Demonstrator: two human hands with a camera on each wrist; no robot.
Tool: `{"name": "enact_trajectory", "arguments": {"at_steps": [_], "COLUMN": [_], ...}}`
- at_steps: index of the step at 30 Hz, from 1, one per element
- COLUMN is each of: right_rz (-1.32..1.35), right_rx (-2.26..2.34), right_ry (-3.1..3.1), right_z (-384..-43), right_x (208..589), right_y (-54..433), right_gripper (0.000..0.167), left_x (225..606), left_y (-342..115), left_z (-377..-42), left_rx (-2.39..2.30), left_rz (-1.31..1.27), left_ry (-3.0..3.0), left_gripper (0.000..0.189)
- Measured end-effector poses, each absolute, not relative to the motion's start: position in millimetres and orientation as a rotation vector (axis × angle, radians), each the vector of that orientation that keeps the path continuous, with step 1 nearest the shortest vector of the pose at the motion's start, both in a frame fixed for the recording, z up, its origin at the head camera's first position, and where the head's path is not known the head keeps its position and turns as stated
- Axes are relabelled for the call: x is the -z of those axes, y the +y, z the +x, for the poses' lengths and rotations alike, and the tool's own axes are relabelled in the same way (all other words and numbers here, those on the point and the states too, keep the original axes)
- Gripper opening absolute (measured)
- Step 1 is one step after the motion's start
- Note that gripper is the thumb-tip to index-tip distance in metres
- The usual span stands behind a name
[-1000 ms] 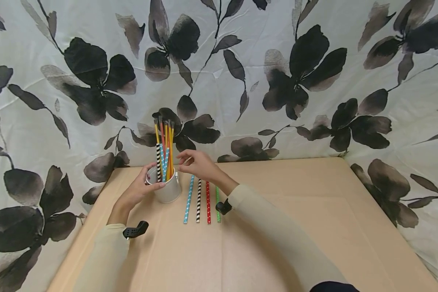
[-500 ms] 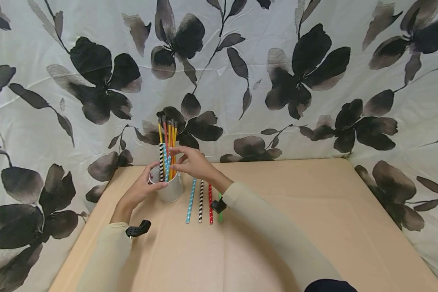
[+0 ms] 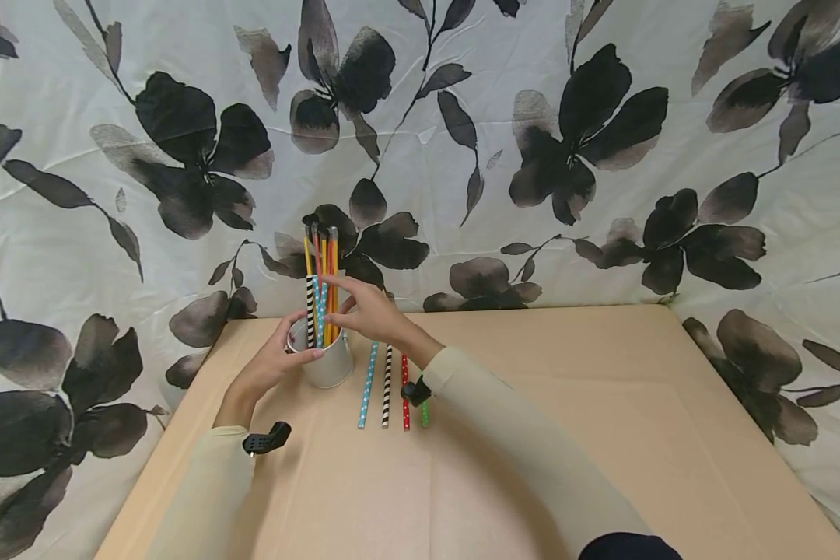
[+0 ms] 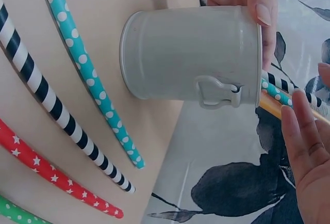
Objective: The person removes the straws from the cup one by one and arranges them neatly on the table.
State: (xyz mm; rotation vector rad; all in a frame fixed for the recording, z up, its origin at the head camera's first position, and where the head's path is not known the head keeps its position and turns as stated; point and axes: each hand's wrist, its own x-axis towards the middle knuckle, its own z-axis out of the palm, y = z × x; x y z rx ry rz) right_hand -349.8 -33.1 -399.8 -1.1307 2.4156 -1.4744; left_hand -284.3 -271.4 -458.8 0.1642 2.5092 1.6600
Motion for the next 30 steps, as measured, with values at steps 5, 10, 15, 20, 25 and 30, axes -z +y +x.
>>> {"name": "enact_trajectory", "arguments": {"at_steps": [5, 10, 15, 20, 25, 30], "right_rz": [-1.191, -1.264, -1.328, -1.313, -1.194, -1.068], "right_rx": [1.444, 1.497, 1.61, 1.678, 1.679, 1.651], "right_ry": [2.406, 2.401, 2.378, 2.315, 2.312, 2.28], "right_z": [-352, -355, -358, -360, -359, -360], "right_x": [396, 398, 402, 407, 408, 415], "right_y": [-34, -33, -30, -30, -29, -28], "right_gripper": [0.068, 0.058, 0.049, 0.048, 0.048, 0.055], "left_x": [462, 462, 464, 464, 466, 466], "left_y": [-270, -269, -267, -266, -265, -263], "left_z": [-287, -288, -288, -289, -291, -293], "left_rx": [-1.675, -1.696, -1.717, -1.722, -1.724, -1.732], "left_rz": [0.185, 0.194, 0.182, 0.17, 0.172, 0.156], "left_ry": [2.501, 2.502, 2.498, 2.497, 2.507, 2.506], "left_gripper": [0.092, 0.091, 0.09, 0.09, 0.091, 0.093]}}
